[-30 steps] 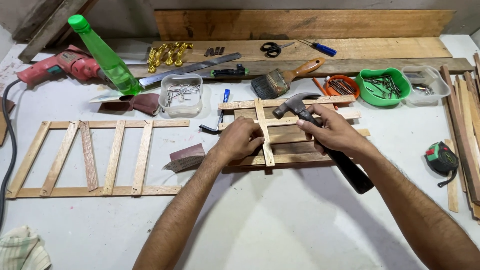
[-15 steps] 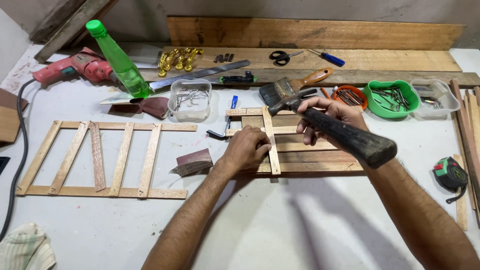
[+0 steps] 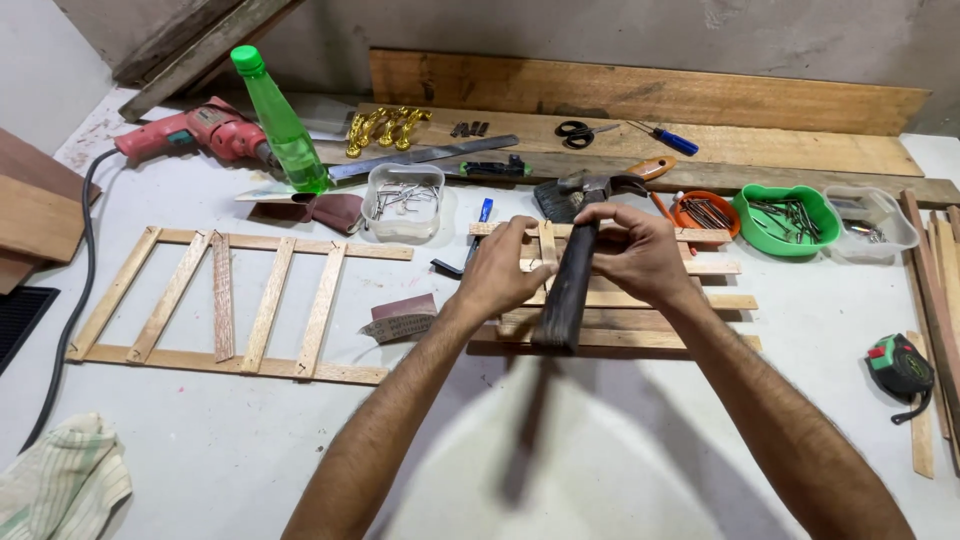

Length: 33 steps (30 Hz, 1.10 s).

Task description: The user is building a wooden structure using thin wooden planks, glue, nails, and a hammer.

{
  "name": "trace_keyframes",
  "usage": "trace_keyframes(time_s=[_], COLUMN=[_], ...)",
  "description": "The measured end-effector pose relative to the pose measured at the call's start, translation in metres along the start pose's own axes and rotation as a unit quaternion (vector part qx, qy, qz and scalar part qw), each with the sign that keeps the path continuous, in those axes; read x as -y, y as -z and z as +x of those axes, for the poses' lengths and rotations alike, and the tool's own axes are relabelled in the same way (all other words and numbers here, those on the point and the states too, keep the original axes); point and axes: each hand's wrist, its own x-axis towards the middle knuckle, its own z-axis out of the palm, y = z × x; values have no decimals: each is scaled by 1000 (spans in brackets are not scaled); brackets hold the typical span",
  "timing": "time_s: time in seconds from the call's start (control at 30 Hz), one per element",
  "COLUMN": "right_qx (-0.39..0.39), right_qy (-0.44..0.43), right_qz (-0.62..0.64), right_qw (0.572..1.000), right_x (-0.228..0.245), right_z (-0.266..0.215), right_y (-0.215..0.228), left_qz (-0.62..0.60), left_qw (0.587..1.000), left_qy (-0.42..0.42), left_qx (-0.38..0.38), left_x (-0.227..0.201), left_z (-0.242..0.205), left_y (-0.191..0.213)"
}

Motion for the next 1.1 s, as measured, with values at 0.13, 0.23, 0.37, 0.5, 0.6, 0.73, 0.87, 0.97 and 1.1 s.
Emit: trace_keyframes(time_s=[0.13,0.23,0.37,0.5,0.6,0.73,0.87,0.97,1.1], right_qx=[-58,-114,-160,-173,-167,-102,-12,-17,1], right_qy=[13,-115,-123,-184,-140,-23,-36,-91,-89], right_qz=[-151,-196,-99,252,-8,8,53,83,69], right_qw=[987,967,974,934,976,995,998,992,994], right_x=[35,27,-42,-20,24,6,14,11,-8], right_z=[13,11,-3,15,24,22,31,33,32], right_y=[11,23,39,17,-8,-15,-22,-25,-28], left_qz=[-34,-74,-118,-116,-73,40,87,134,164], left_qw=[998,997,989,987,991,993,987,980,972], left_qy=[-33,14,-2,-1,31,-60,-50,-61,-74], left_qx=[-44,28,93,108,105,92,122,132,153], left_x=[4,-20,-2,29,25,44,42,34,30], left_z=[14,9,5,-2,-14,-16,-16,-15,-17], left_y=[-2,17,1,-17,-3,-19,-27,-22,-19])
